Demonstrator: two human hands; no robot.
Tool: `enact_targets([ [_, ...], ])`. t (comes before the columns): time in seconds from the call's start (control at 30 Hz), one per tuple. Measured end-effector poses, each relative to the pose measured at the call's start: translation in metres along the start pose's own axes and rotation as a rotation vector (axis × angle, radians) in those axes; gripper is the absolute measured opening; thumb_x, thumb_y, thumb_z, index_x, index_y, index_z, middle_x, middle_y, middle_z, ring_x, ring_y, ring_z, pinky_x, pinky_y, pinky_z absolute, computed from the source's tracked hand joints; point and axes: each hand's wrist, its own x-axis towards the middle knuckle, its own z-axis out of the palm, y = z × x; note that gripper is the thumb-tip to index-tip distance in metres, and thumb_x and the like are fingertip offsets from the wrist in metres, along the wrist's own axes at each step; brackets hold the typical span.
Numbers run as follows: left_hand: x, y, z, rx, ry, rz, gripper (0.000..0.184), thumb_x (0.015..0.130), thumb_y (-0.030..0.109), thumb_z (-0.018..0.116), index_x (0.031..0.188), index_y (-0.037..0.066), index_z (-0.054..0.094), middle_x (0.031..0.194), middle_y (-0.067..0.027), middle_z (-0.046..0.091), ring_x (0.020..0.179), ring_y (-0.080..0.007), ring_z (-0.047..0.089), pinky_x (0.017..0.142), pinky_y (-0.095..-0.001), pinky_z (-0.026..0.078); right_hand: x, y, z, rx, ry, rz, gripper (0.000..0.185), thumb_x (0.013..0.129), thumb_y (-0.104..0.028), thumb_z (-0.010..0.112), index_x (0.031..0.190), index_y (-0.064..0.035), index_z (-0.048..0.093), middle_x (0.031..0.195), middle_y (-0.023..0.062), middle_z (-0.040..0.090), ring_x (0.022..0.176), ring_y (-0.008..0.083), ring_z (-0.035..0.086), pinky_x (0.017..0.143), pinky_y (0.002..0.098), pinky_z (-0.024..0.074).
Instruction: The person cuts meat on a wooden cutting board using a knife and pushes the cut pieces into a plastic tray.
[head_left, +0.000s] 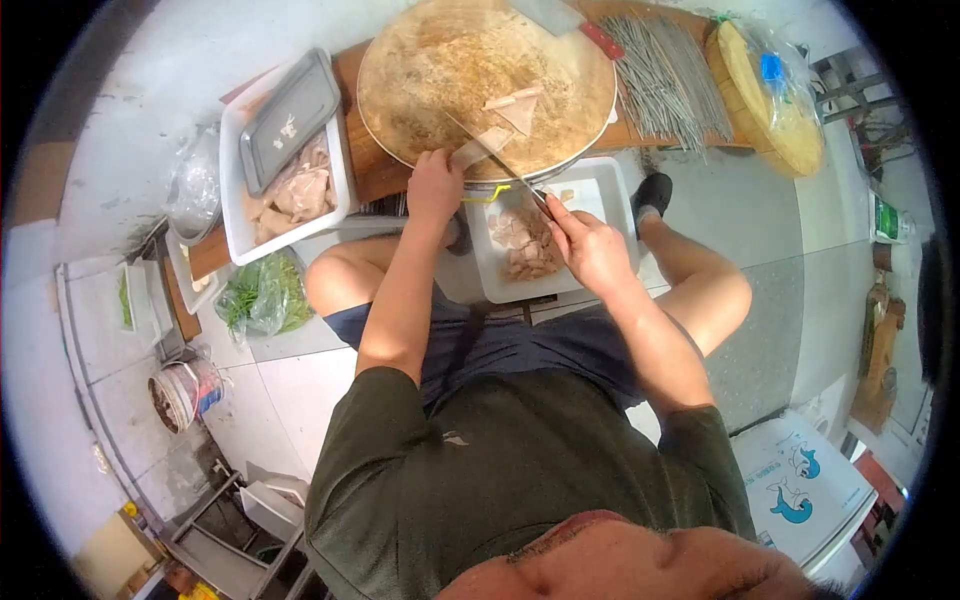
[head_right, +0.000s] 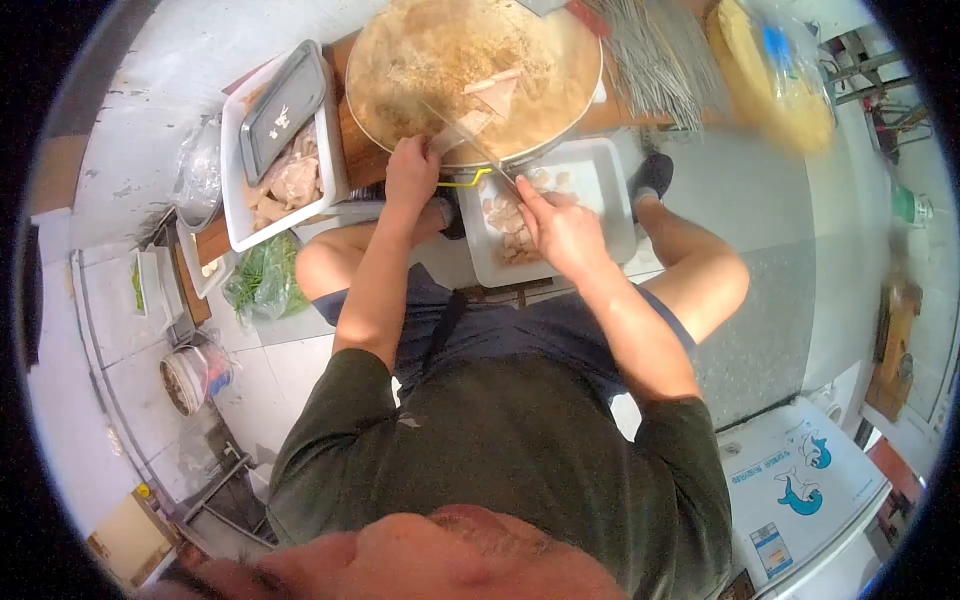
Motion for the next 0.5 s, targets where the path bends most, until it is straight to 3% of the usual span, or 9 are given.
enact_targets([
  [0.27,-0.001,0.001,-0.006,0.022,-0.088,-0.002,0.024,0.094,0.020,0.060,0.110,0.004,0.069,0.108,-0.0201,0.064,0.100,-0.0438,0.063,0.084,-0.0522,0.054,0.026,-0.015,0.013,-0.120,-0.084,-0.003,0.043,0.096,-0.025,0.065,0.139,-0.0191,0.063,0.086,0.0137,0.070,0.071,0.0371,0.069,0.064,0.0489,0.0565],
  [0.5,-0.005,-0.008,0.005,-0.058,0.055,-0.040,0.029,0.093,0.022,0.062,0.113,0.001,0.064,0.113,-0.0208,0.063,0.104,-0.0434,0.063,0.087,-0.0511,0.053,0.050,-0.016,0.017,0.020,0.002,0.026,0.038,0.097,-0.022,0.067,0.134,-0.0169,0.065,0.094,0.0180,0.073,0.080,0.0404,0.070,0.069,0.0478,0.0572],
])
